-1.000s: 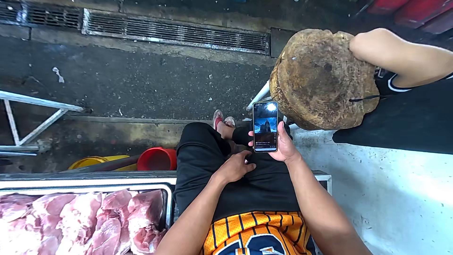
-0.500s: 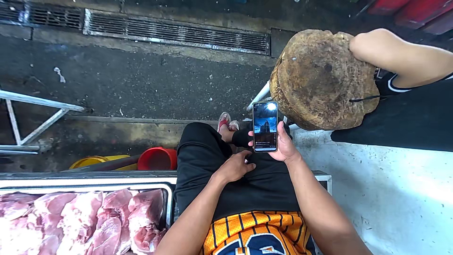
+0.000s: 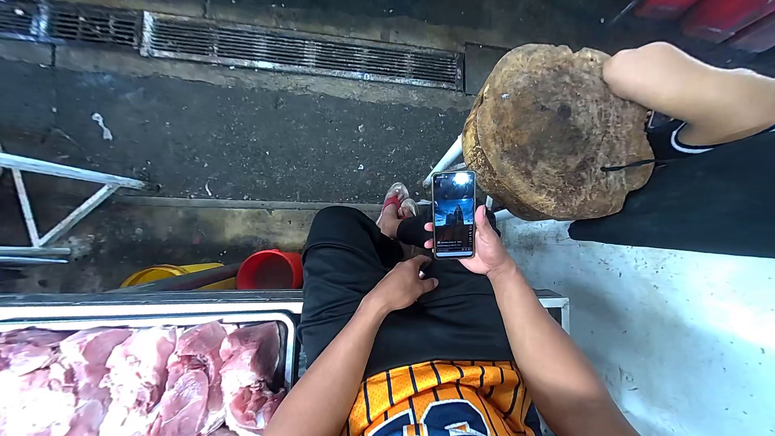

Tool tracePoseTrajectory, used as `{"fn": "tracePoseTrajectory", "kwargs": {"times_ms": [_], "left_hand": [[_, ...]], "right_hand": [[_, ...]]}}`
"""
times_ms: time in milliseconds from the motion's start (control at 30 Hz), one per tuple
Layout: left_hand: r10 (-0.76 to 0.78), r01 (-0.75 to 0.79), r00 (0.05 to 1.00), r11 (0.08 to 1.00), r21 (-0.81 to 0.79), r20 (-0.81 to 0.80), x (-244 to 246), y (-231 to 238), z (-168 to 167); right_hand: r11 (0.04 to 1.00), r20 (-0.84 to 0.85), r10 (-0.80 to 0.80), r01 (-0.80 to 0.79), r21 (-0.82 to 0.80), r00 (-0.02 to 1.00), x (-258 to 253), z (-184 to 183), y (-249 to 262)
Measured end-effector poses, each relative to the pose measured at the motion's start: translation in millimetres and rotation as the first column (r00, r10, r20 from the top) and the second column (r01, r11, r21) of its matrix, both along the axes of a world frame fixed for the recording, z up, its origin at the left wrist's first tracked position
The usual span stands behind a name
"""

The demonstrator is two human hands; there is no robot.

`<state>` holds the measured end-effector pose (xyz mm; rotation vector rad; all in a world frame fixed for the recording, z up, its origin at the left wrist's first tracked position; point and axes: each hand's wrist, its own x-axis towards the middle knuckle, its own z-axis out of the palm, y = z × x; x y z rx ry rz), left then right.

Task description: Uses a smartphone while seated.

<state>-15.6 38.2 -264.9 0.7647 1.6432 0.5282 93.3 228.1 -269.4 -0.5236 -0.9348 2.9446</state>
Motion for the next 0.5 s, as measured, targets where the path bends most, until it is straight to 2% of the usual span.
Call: {"fn": "tracePoseTrajectory", "kwargs": {"times_ms": [500], "left_hand": [[0.005, -0.005, 1.000, 1.000, -0.026, 0.008, -0.4, 1.4, 0.8]], "right_hand": [[0.999, -0.058, -0.010, 0.008, -0.035, 0.998, 1.4, -1.4, 2.0]]}}
